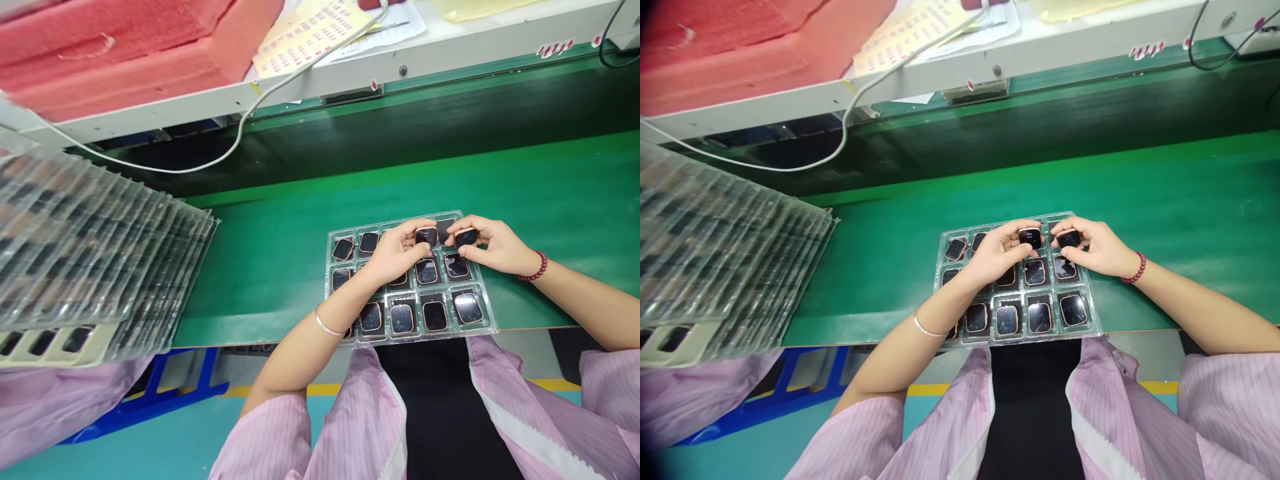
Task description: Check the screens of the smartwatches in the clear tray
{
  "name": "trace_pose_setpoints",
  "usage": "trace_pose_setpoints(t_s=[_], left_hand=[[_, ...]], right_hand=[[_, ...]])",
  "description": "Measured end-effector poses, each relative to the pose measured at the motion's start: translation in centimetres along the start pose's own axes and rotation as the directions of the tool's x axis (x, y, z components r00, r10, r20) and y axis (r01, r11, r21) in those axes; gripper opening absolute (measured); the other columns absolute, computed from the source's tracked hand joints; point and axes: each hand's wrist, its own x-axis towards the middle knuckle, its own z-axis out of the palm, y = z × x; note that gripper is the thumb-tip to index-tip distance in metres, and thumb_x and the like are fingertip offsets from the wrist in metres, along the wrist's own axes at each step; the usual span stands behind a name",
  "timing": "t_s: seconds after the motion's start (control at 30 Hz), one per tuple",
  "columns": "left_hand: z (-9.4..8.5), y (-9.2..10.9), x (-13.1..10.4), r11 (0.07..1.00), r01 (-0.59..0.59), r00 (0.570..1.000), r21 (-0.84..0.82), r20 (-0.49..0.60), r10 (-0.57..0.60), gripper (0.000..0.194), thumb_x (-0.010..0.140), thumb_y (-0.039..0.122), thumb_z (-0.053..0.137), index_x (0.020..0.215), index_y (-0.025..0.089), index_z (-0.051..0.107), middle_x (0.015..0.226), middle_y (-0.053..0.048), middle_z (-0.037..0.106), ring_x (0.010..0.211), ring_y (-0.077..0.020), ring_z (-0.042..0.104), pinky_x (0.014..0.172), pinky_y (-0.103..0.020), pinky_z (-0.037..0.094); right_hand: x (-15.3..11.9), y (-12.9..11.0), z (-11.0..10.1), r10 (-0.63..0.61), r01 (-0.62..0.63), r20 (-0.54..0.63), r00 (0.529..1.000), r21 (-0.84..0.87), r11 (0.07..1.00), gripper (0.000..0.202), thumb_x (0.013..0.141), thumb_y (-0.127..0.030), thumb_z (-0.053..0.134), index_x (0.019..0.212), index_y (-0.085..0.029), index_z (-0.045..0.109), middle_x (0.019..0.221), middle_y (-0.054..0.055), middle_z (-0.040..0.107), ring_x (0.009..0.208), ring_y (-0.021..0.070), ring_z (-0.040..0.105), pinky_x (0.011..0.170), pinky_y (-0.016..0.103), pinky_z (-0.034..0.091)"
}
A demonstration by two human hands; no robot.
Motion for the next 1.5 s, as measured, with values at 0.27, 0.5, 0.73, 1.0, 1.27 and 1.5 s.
trace_pose_setpoints(t_s=[0.27,0.5,0.73,1.0,1.27,1.5], left_hand=[[0.1,0.4,-0.1,0.999,-0.027,0.999,0.039,-0.031,0.028,0.026,0.082,0.028,0.069,0.104,0.014,0.067,0.107,-0.009,0.071,0.070,-0.0099,0.067,0.067,-0.024,0.058],[0.2,0.2,-0.2,0.999,-0.035,0.999,0.013,-0.023,0.036,0.025,0.083,0.029,0.068,0.102,0.013,0.067,0.106,-0.009,0.071,0.077,-0.0133,0.067,0.069,-0.026,0.059],[-0.1,0.2,-0.2,0.999,-0.031,0.999,0.036,0.030,0.030,0.036,0.081,0.017,0.063,0.118,0.015,0.064,0.112,-0.009,0.071,0.081,-0.0152,0.072,0.072,-0.025,0.056],[-0.1,-0.1,-0.2,0.999,-0.041,0.999,0.027,0.030,0.040,0.038,0.080,0.015,0.060,0.118,0.017,0.063,0.115,-0.009,0.070,0.081,-0.0145,0.072,0.080,-0.031,0.059],[0.0,-0.3,0.0,0.998,-0.039,0.999,-0.054,0.020,0.040,0.052,0.069,0.007,0.057,0.119,0.019,0.058,0.115,-0.006,0.068,0.097,-0.0165,0.068,0.087,-0.033,0.058],[0.0,1.6,0.0,0.949,0.167,0.980,-0.266,0.149,-0.131,0.051,0.055,0.005,0.062,0.104,0.020,0.056,0.085,0.001,0.066,0.064,-0.0091,0.062,0.057,-0.019,0.047]], right_hand=[[0.1,-0.6,0.1,0.086,-0.085,-0.008,0.996,0.082,0.993,0.024,0.088,-0.032,0.070,0.109,-0.022,0.070,0.098,0.007,0.076,0.075,0.0193,0.072,0.065,0.032,0.063],[0.0,-0.3,0.0,0.078,-0.079,0.010,0.997,0.090,0.993,0.023,0.090,-0.034,0.069,0.110,-0.022,0.071,0.100,0.007,0.076,0.075,0.0196,0.073,0.067,0.033,0.063],[0.0,-0.4,0.0,0.032,-0.032,-0.015,0.999,0.002,0.999,0.027,0.084,-0.028,0.074,0.110,-0.021,0.070,0.095,0.007,0.077,0.087,0.0230,0.073,0.066,0.030,0.059],[0.0,-0.7,0.1,0.021,-0.021,-0.003,1.000,-0.005,1.000,0.027,0.082,-0.024,0.073,0.108,-0.022,0.069,0.092,0.006,0.076,0.083,0.0226,0.073,0.066,0.030,0.059],[0.0,-0.6,0.1,0.029,-0.029,-0.012,1.000,-0.001,1.000,0.033,0.080,-0.022,0.071,0.112,-0.022,0.066,0.097,0.007,0.076,0.089,0.0239,0.073,0.070,0.031,0.060],[-0.2,0.1,0.0,0.010,-0.010,-0.006,1.000,0.007,1.000,0.031,0.081,-0.019,0.067,0.112,-0.022,0.066,0.101,0.007,0.076,0.092,0.0247,0.073,0.074,0.035,0.062]])
